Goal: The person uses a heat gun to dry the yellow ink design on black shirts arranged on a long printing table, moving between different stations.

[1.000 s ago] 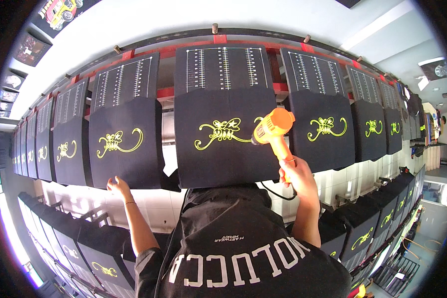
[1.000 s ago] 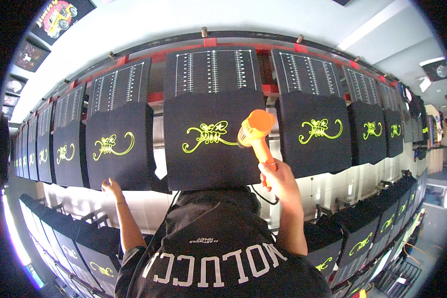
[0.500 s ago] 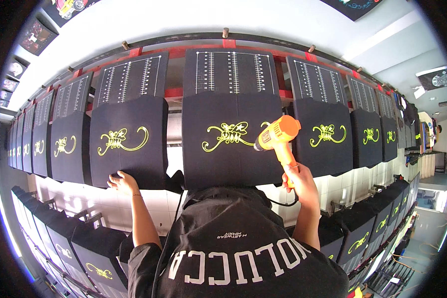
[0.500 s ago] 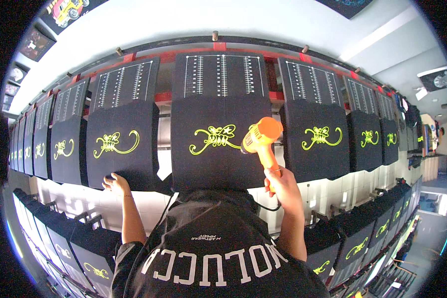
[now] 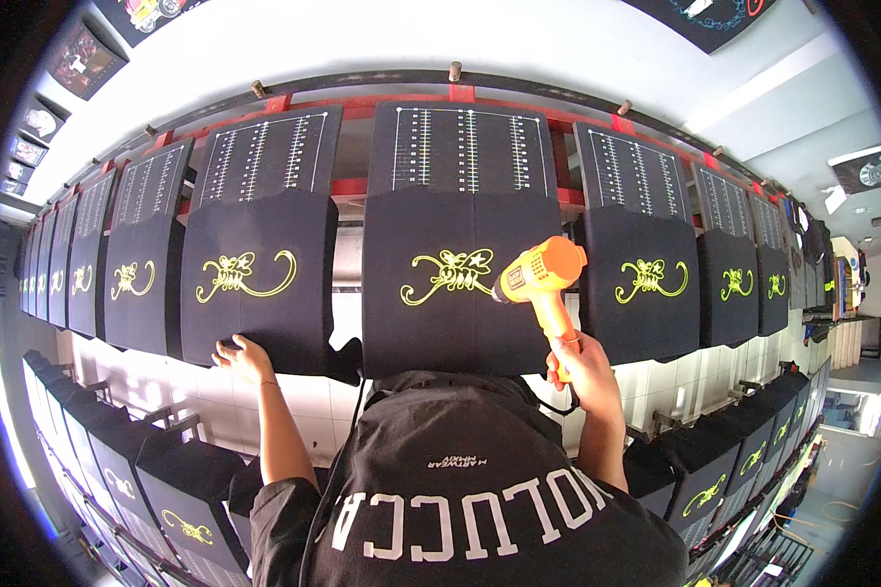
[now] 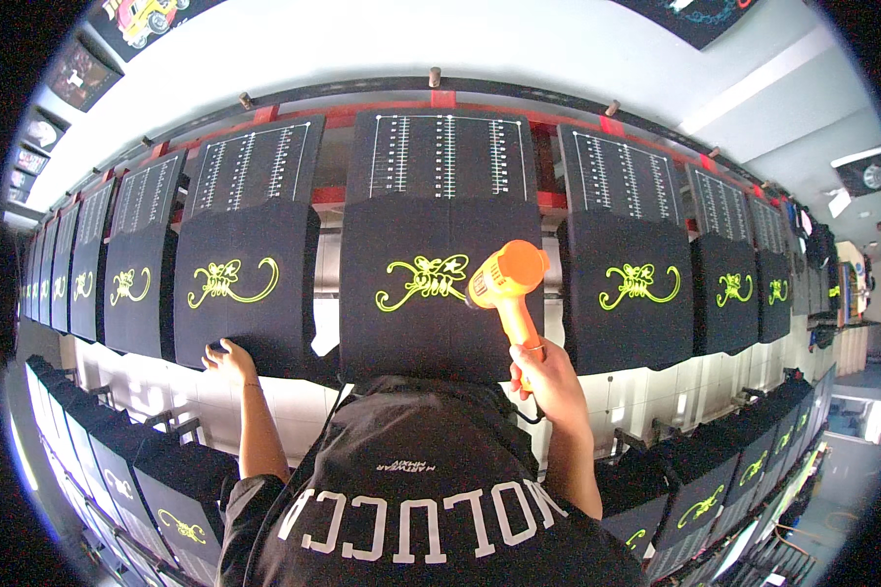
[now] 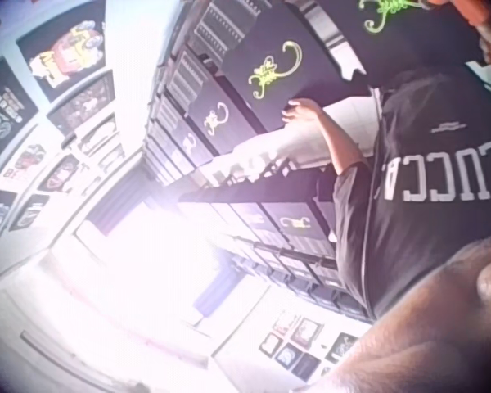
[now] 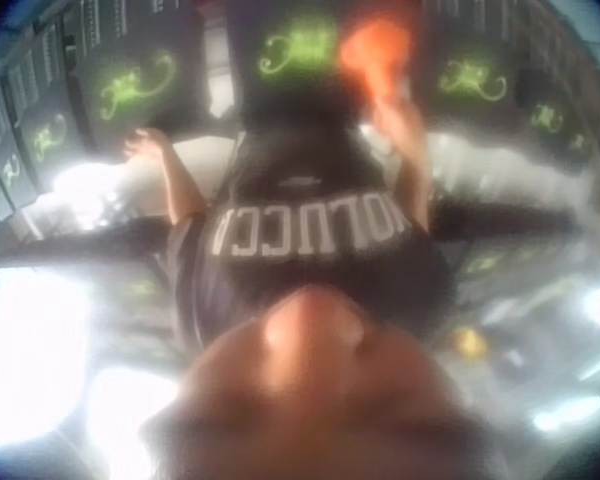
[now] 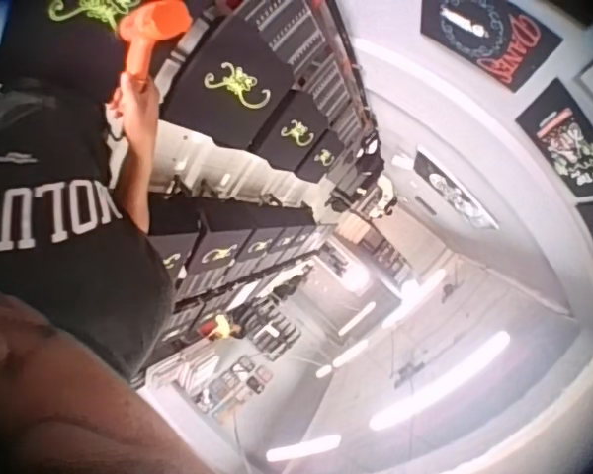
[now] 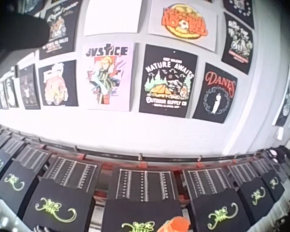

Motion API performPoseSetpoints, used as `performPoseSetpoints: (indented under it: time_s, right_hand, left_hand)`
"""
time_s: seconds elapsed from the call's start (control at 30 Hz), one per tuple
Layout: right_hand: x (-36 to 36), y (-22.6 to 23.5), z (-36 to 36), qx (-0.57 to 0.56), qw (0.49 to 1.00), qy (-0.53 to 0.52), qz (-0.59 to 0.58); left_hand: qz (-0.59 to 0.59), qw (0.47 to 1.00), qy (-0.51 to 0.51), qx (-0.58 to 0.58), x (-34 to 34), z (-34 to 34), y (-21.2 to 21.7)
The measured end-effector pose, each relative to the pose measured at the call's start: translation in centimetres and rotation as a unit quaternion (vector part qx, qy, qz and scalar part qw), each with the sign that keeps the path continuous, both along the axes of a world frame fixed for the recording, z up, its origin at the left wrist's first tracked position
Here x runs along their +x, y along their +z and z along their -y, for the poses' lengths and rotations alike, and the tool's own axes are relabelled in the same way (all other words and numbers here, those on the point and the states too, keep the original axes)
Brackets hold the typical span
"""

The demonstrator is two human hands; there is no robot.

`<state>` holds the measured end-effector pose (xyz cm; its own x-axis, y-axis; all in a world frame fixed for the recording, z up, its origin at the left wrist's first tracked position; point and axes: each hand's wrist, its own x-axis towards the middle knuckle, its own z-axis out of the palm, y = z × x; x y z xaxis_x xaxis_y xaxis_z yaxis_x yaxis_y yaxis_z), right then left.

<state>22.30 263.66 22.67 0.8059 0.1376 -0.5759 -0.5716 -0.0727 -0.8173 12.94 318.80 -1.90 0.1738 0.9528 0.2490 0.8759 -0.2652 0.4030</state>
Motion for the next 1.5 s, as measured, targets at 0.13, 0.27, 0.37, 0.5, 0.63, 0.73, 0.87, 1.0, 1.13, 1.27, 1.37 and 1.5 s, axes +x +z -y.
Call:
performPoseSetpoints:
  time_s: [0.13,0.27,0.37,0.5,0.63,0.73,0.87,1.0,1.13,1.27,1.37,1.5]
  right_hand:
    - [0.2,-0.1,-0.2,-0.003,1.0,0.014,0.005]
    - [0.5,-0.2,0.0,0.004,1.0,0.017,-0.023]
    - [0.3,-0.4,-1.0,-0.009,0.999,0.029,0.015]
    - [1.0,-0.3,-1.0,0.002,1.0,0.03,-0.005]
    - [1.4,-0.2,-1.8,-0.007,0.999,0.03,-0.008]
    - [1.5,-0.8,-2.4,-0.008,0.999,0.046,0.008]
    - [2.4,-0.8,-2.2,0.007,0.998,0.058,-0.026]
    - [2.4,-0.8,-3.2,-0.011,0.997,0.07,0.009]
    - [3.0,-0.5,-3.1,-0.015,0.997,0.078,-0.01]
    - [2.9,-0.4,-3.3,-0.005,0.996,0.089,-0.01]
    - [3.0,-0.1,-3.3,-0.012,0.997,0.075,-0.022]
    - [2.9,-0.7,-3.2,0.0,0.996,0.092,-0.007]
  left_hand:
    - [-0.002,1.0,-0.005,0.009,-0.1,-0.2,-0.1]
    - [0.005,1.0,0.004,-0.005,0.1,0.3,0.3]
    - [0.013,1.0,-0.001,-0.019,0.1,0.3,0.5]
    - [0.002,1.0,0.003,-0.02,0.1,0.2,0.4]
    - [-0.003,0.999,0.013,-0.035,0.2,0.4,0.7]
    - [-0.011,1.0,0.013,-0.021,0.2,0.4,0.7]
    - [-0.007,1.0,0.012,-0.02,0.0,0.3,0.6]
    - [0.037,0.999,-0.003,-0.023,0.4,1.0,1.3]
    - [0.061,0.998,-0.005,-0.026,0.5,1.5,2.2]
    - [0.057,0.998,-0.005,-0.029,0.5,1.6,2.3]
    - [0.061,0.997,-0.003,-0.036,0.6,1.6,2.4]
    - [0.059,0.997,0.002,-0.044,0.7,1.7,2.5]
